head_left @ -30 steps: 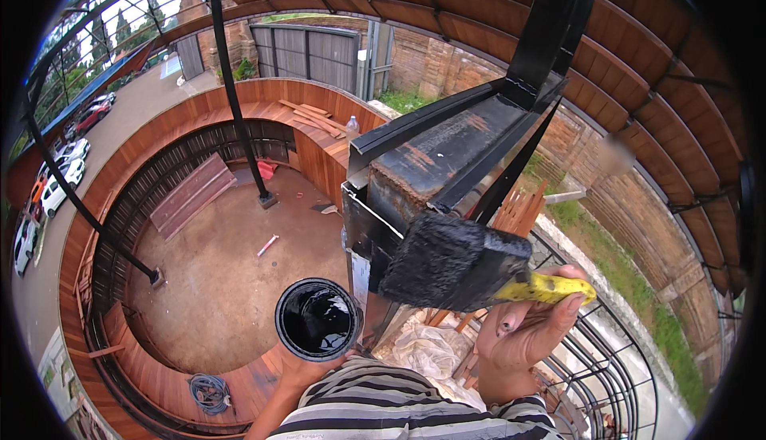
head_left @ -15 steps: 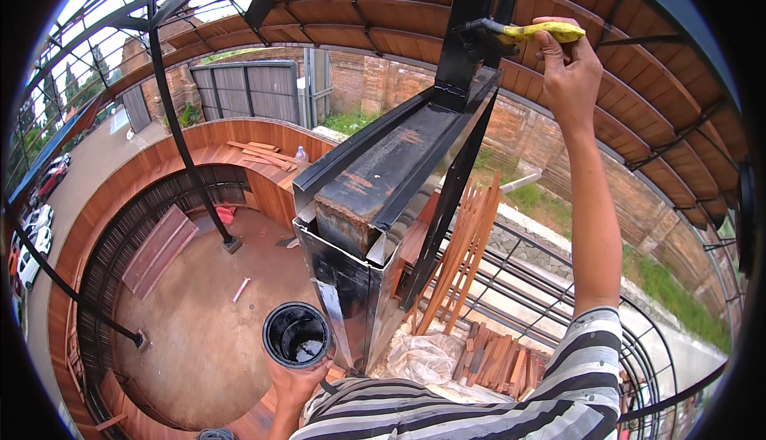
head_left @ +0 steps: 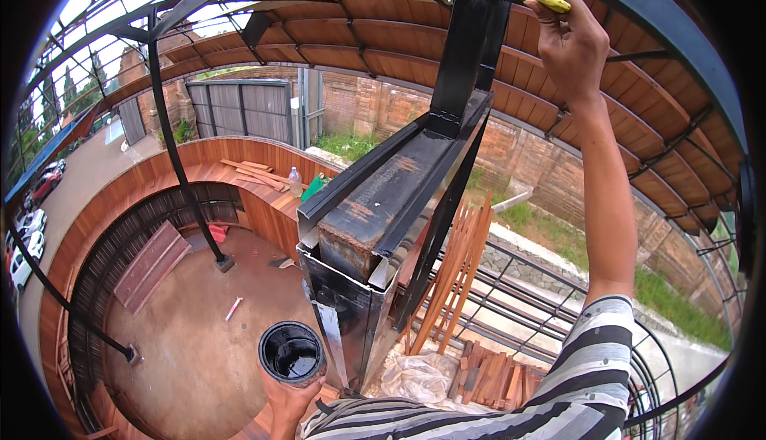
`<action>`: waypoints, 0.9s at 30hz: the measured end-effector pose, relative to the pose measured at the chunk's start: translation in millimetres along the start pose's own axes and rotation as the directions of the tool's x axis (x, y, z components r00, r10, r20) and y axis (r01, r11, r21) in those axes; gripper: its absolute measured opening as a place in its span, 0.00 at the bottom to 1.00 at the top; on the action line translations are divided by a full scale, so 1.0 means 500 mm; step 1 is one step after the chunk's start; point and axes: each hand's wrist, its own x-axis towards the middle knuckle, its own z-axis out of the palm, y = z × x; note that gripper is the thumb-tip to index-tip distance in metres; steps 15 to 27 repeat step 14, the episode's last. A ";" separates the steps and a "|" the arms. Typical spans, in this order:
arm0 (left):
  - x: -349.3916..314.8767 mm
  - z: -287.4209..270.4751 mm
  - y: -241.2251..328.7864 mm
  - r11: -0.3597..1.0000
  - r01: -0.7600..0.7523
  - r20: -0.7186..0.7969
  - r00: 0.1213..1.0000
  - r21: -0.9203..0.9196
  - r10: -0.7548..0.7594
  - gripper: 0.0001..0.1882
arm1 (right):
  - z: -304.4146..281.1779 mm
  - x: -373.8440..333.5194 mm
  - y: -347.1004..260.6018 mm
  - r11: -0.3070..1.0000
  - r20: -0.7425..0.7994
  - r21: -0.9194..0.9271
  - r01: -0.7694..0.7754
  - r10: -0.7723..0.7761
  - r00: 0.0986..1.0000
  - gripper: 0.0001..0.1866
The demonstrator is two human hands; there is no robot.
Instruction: The person paints black metal support beams of a curved wooden structure using a paintbrush and a can of black paint. They repeatedly dip the brush into the can and apply paint to various sections of the frame while standing on the wooden floor.
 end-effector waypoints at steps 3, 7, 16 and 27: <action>0.002 0.003 -0.009 1.000 -0.016 -0.007 1.000 -0.007 0.016 0.63 | -0.013 -0.008 0.000 0.982 0.057 -0.084 0.168 -0.164 0.985 0.12; -0.012 -0.003 -0.004 0.999 0.024 -0.044 0.999 -0.023 -0.025 0.62 | -0.032 -0.166 -0.146 0.976 0.348 0.097 0.196 -0.218 0.912 0.14; 0.014 -0.012 -0.032 0.995 -0.051 -0.026 0.998 -0.088 0.049 0.60 | -0.005 -0.055 -0.044 0.975 0.209 0.153 -0.164 0.131 0.969 0.11; 0.014 -0.012 -0.032 0.995 -0.051 -0.026 0.998 -0.088 0.049 0.60 | -0.005 -0.055 -0.044 0.975 0.209 0.153 -0.164 0.131 0.969 0.11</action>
